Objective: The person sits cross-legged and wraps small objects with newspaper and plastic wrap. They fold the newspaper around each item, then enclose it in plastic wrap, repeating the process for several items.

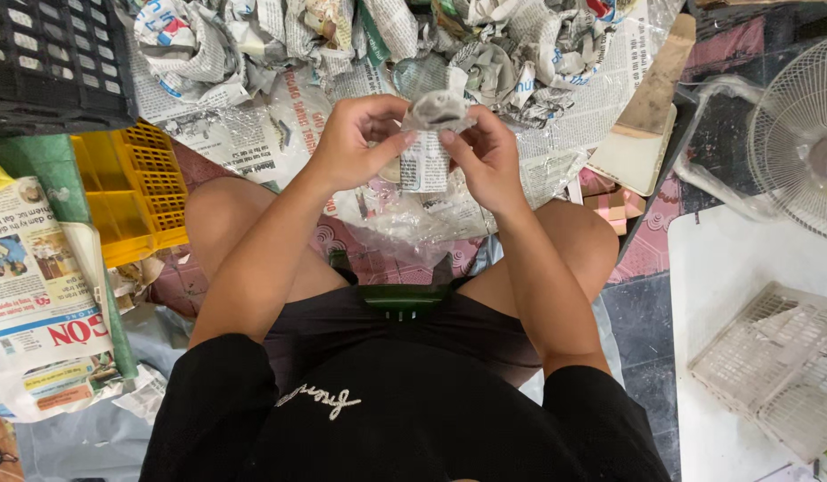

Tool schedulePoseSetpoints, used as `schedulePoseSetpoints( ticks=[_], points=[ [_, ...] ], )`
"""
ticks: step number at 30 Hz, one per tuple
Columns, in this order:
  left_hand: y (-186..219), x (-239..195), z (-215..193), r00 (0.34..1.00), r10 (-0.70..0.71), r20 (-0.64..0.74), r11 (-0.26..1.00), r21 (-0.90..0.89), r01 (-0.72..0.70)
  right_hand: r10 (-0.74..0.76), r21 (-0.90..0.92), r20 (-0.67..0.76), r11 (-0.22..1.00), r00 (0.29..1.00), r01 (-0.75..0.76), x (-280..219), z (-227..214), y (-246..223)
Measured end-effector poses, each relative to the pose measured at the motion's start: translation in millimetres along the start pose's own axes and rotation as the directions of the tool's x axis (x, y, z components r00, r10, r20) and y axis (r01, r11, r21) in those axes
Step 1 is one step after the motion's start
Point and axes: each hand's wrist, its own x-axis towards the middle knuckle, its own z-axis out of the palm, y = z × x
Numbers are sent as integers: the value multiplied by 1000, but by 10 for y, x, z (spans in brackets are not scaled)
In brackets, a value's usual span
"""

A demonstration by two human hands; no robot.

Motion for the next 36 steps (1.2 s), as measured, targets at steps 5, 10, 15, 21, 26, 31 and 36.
schedulePoseSetpoints(
  ticks=[5,10,15,21,26,31,36],
  points=[
    [118,23,10,978,207,-17,971,127,-203,86,67,53,994,995,-89,-7,-35,7],
    [221,-4,13,951,308,-39,923,257,-288,112,169,110,977,988,-130,4,-58,86],
    [207,9,59,905,425,-3,881,231,-413,116,-84,35,990,993,-113,-48,23,74],
    [109,63,72,980,201,5,972,121,-200,-61,-248,-86,968,994,38,2,21,27],
    [-46,37,73,994,109,-19,978,181,-104,9,-107,-54,994,998,-15,26,-24,-46],
    [42,-17,75,993,111,-26,993,52,-110,36,-106,-19,994,999,-38,17,-32,-38],
    [128,-11,140,997,80,-20,996,26,-80,6,-40,3,999,1000,-6,6,-30,1]
  ],
)
